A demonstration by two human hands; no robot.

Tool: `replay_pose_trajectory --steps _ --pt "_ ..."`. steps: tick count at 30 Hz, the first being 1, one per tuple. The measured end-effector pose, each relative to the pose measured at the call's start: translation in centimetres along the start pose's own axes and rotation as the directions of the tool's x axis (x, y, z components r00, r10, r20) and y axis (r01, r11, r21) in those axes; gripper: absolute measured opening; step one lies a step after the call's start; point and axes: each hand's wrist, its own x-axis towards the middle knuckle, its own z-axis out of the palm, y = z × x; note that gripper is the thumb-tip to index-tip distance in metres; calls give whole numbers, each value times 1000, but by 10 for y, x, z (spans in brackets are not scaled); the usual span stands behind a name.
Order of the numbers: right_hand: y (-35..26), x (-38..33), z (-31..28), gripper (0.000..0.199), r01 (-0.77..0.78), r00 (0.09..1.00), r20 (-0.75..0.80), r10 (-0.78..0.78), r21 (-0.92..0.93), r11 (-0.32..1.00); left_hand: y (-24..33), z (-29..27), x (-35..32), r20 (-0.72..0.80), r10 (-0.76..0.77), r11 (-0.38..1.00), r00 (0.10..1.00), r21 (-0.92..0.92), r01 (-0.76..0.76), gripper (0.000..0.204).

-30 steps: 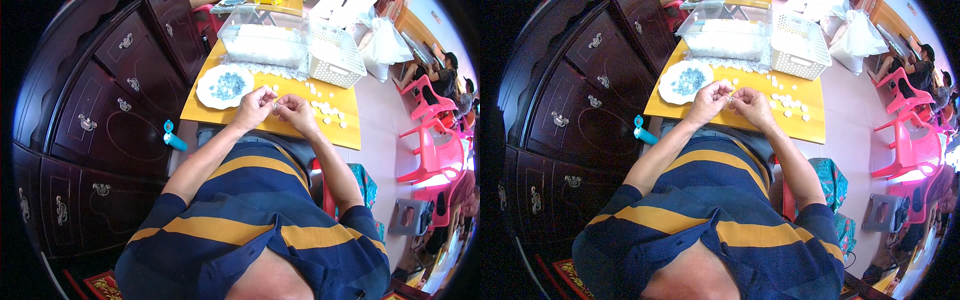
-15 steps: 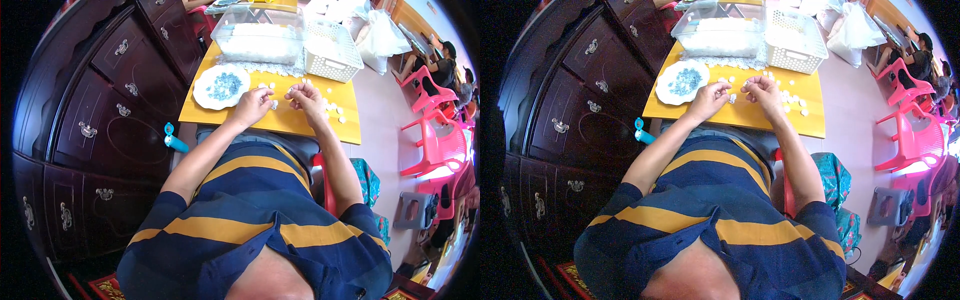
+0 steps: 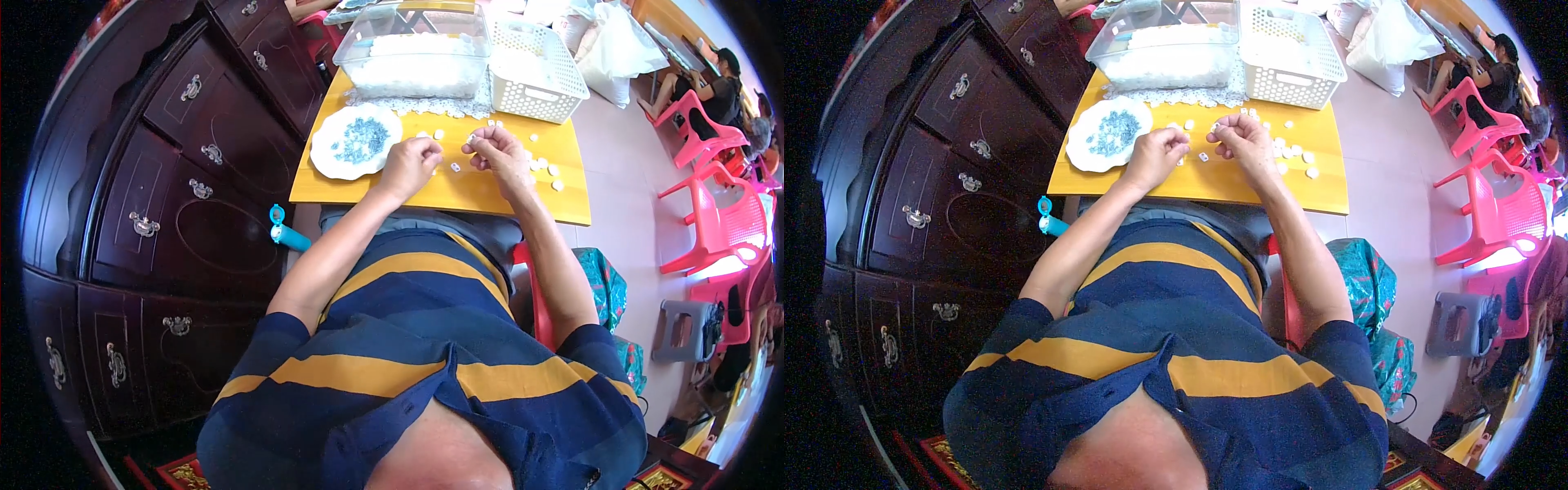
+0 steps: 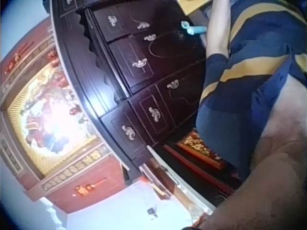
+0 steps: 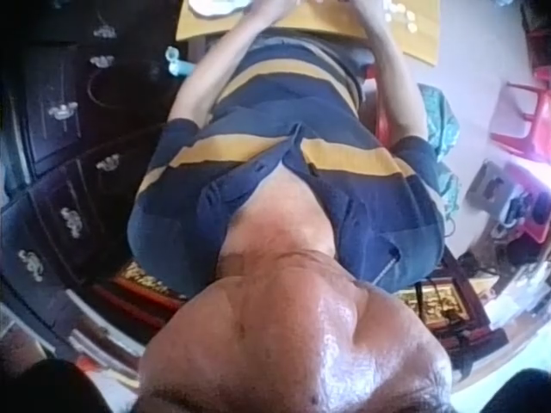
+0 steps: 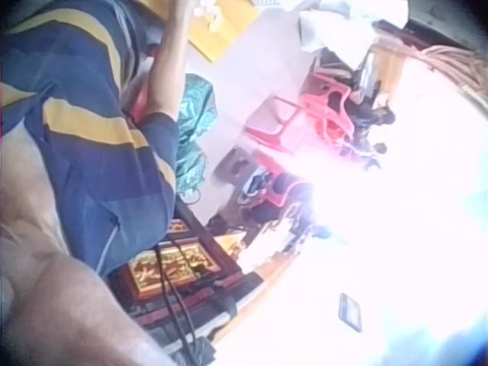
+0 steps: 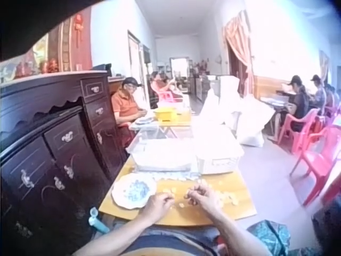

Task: Sorting small white circular objects into a patterned dish on a table.

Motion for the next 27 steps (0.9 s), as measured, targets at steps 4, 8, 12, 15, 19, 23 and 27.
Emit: replay_pose_trajectory --steps 4,8,12,15,19,23,27 --pt "0 -1 3 10 -3 1000 9 3 -20 1000 -4 -7 2 19 -246 900 969 -365 236 11" --pt "1 -4 8 9 -21 999 39 22 -25 999 8 -21 2 138 -355 711 925 -602 363 20" --pt "-1 -8 19 11 -44 996 79 46 -18 999 19 -33 -7 181 -304 639 936 -690 341 20" --pt "-5 -10 24 11 -66 993 102 67 -14 998 23 -36 -11 175 -286 632 942 -704 323 19" --pt "-2 -8 23 11 -67 992 104 65 10 998 19 -39 -13 171 -290 614 942 -722 320 17" --pt "1 -7 20 9 -74 994 82 67 88 993 15 -35 -14 166 -261 600 951 -743 294 16" --pt "2 -6 19 9 -72 994 88 64 93 993 20 -32 -15 167 -258 567 951 -771 290 16"
